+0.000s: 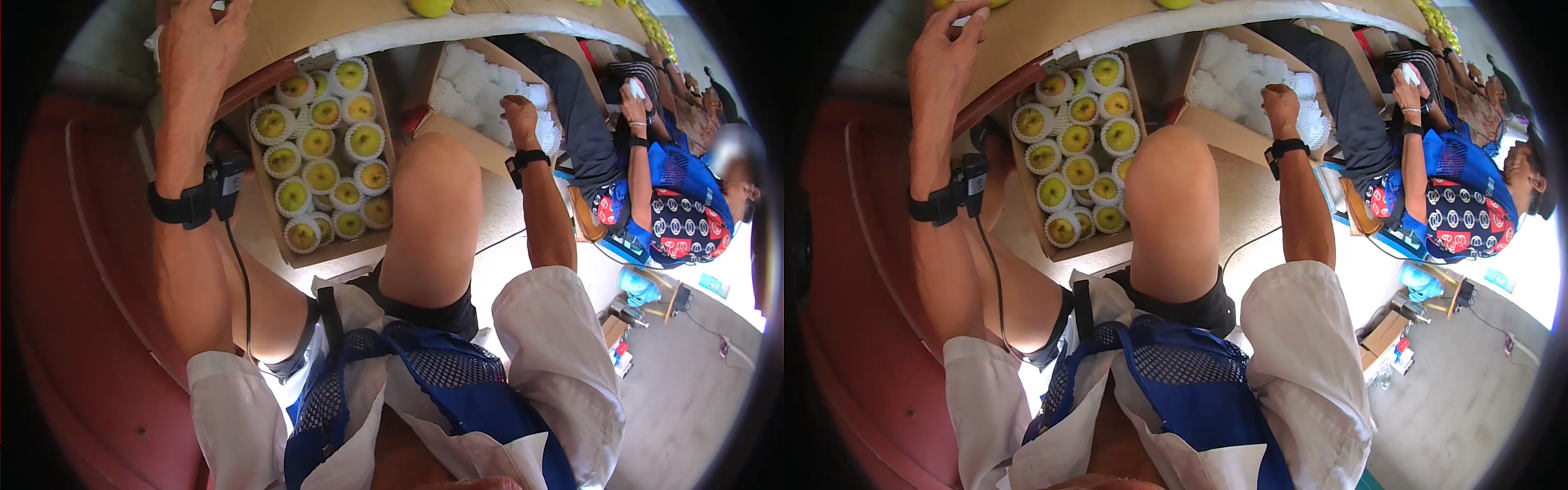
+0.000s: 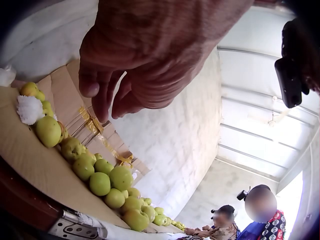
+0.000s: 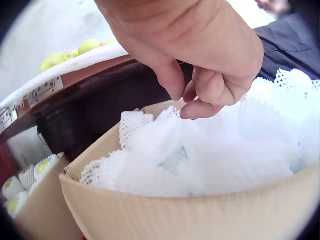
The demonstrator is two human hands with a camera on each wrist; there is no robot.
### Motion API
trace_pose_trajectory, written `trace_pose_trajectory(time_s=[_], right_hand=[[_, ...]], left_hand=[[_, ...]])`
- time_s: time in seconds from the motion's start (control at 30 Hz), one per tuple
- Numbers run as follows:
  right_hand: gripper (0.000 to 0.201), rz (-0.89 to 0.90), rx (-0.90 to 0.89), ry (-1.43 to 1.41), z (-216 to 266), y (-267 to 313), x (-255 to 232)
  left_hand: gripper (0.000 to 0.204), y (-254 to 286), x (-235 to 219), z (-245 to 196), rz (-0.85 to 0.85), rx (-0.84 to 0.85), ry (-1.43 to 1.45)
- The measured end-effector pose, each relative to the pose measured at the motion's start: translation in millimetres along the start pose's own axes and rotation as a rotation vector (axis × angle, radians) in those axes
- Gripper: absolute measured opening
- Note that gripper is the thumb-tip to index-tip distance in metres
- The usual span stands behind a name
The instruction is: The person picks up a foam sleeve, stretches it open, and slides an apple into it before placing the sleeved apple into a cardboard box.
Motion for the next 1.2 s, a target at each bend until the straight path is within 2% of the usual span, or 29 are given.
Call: trace_pose_trajectory(time_s=[0.03,0.1,0.13,0.23,0.33,0.43,0.53,0.57,0.67,0.7,0.8,0.9,1.0,1.1,1.13,1.17,1.2], right_hand=[[0.050,-0.126,-0.079,0.210,-4.7,-4.9,0.2],[0.055,-0.186,-0.038,0.246,-8.6,-3.2,3.8],[0.058,-0.213,-0.016,0.264,-3.0,7.8,7.9],[0.057,-0.512,0.010,0.320,28.2,53.1,11.1],[0.060,-0.406,-0.017,0.399,17.1,38.4,19.0],[0.054,-0.345,-0.103,0.494,0.7,13.8,15.0],[0.049,-0.214,0.019,0.164,8.3,10.7,2.7],[0.041,-0.250,0.044,0.051,10.6,10.7,1.6],[0.032,-0.144,0.211,-0.374,13.1,8.6,-6.3],[0.023,-0.123,0.186,-0.573,17.4,17.4,-9.3],[0.025,-0.004,0.255,-0.768,15.5,11.1,-17.2],[0.031,0.385,0.241,-0.918,13.1,5.3,-22.4],[0.034,0.462,0.252,-0.838,17.5,5.0,-15.7],[0.039,0.410,0.085,-0.433,14.0,11.9,1.2],[0.042,0.397,0.063,-0.337,16.0,15.9,6.5],[0.045,0.394,0.094,-0.300,26.4,24.8,9.6],[0.049,0.391,0.123,-0.263,33.7,30.9,14.2]], left_hand=[[0.016,-1.3,-1.5,-19.0,0.004,-0.001,-0.005],[0.016,12.4,-1.1,-71.1,0.011,0.052,-0.254],[0.015,16.0,-2.1,-78.7,-0.001,0.062,-0.245],[0.015,23.0,-7.4,-87.0,-0.035,0.096,-0.224],[0.015,30.4,-13.8,-87.2,-0.061,0.115,-0.205],[0.015,41.4,-19.9,-89.9,-0.085,0.122,-0.187],[0.016,49.7,-25.4,-87.3,-0.093,0.135,-0.216],[0.016,38.9,-23.5,-92.8,-0.068,0.120,-0.244],[0.016,35.4,-19.2,-94.3,-0.063,0.091,-0.272],[0.017,36.3,-19.1,-94.9,-0.066,0.083,-0.276],[0.017,37.8,-20.3,-94.4,-0.057,0.086,-0.255],[0.016,40.8,-21.8,-94.0,-0.062,0.112,-0.237],[0.016,40.1,-21.0,-89.8,-0.049,0.122,-0.258],[0.016,39.6,-19.8,-90.9,-0.044,0.116,-0.284],[0.016,32.8,-17.3,-64.6,-0.040,0.015,-0.252],[0.016,21.6,-12.2,-16.9,-0.036,-0.086,-0.219],[0.016,18.9,-11.8,-3.7,-0.034,-0.128,-0.191]])
Point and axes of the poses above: each hand's wrist, its own y-axis away from the middle knuckle, its own x-axis out of the palm, z = x × y, the point moved 1 cm from there along -y, towards the middle knuckle, and after that the axes turned 14 degrees about x, right-handed, at the moved point
